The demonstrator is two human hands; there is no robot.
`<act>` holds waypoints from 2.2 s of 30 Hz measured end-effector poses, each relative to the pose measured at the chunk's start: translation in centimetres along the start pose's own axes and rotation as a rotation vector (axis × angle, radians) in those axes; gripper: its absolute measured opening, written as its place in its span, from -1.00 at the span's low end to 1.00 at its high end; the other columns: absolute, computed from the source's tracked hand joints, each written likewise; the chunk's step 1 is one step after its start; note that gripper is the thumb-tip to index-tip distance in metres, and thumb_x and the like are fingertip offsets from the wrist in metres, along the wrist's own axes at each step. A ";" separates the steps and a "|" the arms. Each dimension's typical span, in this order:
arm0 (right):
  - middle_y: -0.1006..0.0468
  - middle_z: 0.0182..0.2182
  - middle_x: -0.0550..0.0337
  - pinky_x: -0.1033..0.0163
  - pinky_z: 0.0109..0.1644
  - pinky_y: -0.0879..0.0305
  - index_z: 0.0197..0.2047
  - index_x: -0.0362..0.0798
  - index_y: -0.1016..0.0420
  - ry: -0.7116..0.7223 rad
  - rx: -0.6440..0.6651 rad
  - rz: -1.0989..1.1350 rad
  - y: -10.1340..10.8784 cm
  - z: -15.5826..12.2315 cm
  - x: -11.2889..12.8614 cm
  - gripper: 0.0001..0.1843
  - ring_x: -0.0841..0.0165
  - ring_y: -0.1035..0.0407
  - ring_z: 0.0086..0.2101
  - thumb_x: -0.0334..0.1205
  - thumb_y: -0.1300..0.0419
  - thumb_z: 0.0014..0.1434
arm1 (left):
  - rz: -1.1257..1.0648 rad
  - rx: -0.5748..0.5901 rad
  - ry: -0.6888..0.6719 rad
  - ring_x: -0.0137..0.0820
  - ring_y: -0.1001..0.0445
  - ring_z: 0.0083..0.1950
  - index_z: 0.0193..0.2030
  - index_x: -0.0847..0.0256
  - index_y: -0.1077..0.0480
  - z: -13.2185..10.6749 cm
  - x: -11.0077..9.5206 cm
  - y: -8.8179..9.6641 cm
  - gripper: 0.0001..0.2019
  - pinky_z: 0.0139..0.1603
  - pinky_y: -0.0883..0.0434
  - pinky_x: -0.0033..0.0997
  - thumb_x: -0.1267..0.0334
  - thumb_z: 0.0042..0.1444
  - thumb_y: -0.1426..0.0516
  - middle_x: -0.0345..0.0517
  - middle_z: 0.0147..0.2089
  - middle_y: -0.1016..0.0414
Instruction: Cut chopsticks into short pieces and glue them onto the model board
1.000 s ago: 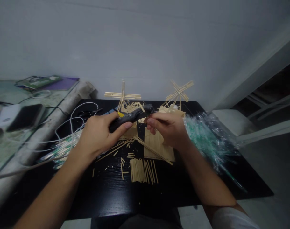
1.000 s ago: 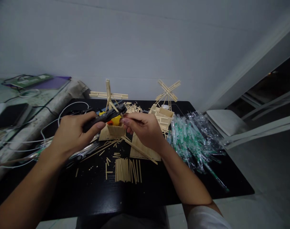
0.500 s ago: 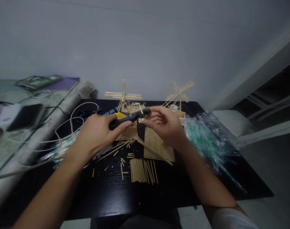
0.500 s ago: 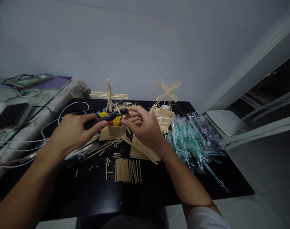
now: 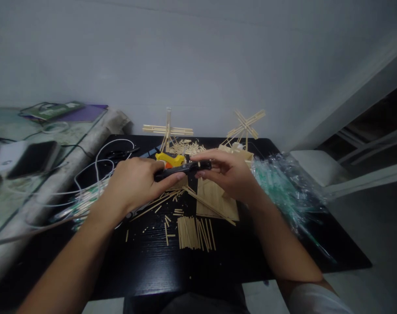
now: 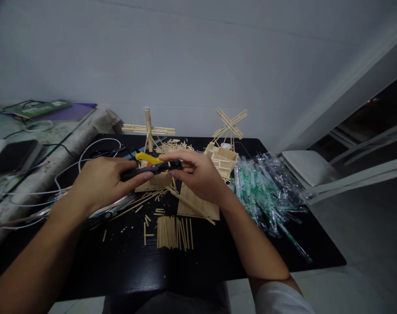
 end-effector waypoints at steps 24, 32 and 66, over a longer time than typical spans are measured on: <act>-0.79 0.16 0.08 0.19 0.03 -0.76 0.27 0.07 -0.69 -0.073 0.166 0.310 -3.7 -0.5 -0.5 -0.59 0.32 -0.79 -0.14 -0.26 -0.45 0.38 | -0.803 -0.006 0.200 -0.18 -0.65 -0.17 -0.22 0.15 -0.74 -0.4 0.2 -0.2 -0.60 -0.12 -0.55 -0.23 -0.18 0.11 -0.43 -0.06 -0.21 -0.77; -0.77 -0.24 0.24 0.24 -0.09 -0.68 0.15 0.05 -0.64 -0.122 0.149 0.225 -4.0 -0.3 -0.8 -0.68 0.29 -0.79 -0.18 -0.21 -0.44 0.35 | -0.739 0.023 0.223 -0.21 -0.61 -0.24 -0.28 0.15 -0.71 -0.1 0.0 -1.1 -0.61 -0.19 -0.51 -0.26 -0.17 0.12 -0.38 -0.09 -0.30 -0.72; -0.64 -0.56 0.26 0.38 -0.32 -0.34 -0.42 -0.13 -0.67 -0.581 0.785 -0.497 -11.0 -3.1 -8.2 -0.77 0.38 -0.60 -0.44 -0.56 -0.48 0.22 | -0.381 0.074 0.252 -0.35 -0.31 -0.43 -0.25 0.14 -0.71 -0.6 0.6 0.5 -0.73 -0.37 -0.19 -0.34 0.01 0.18 -0.28 -0.23 -0.50 -0.40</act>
Point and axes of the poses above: each hand's wrist, its own z-axis towards the middle knuckle, its own y-axis out of the back of the hand, x = y × z, the point moved 8 cm from there along z, towards the middle knuckle
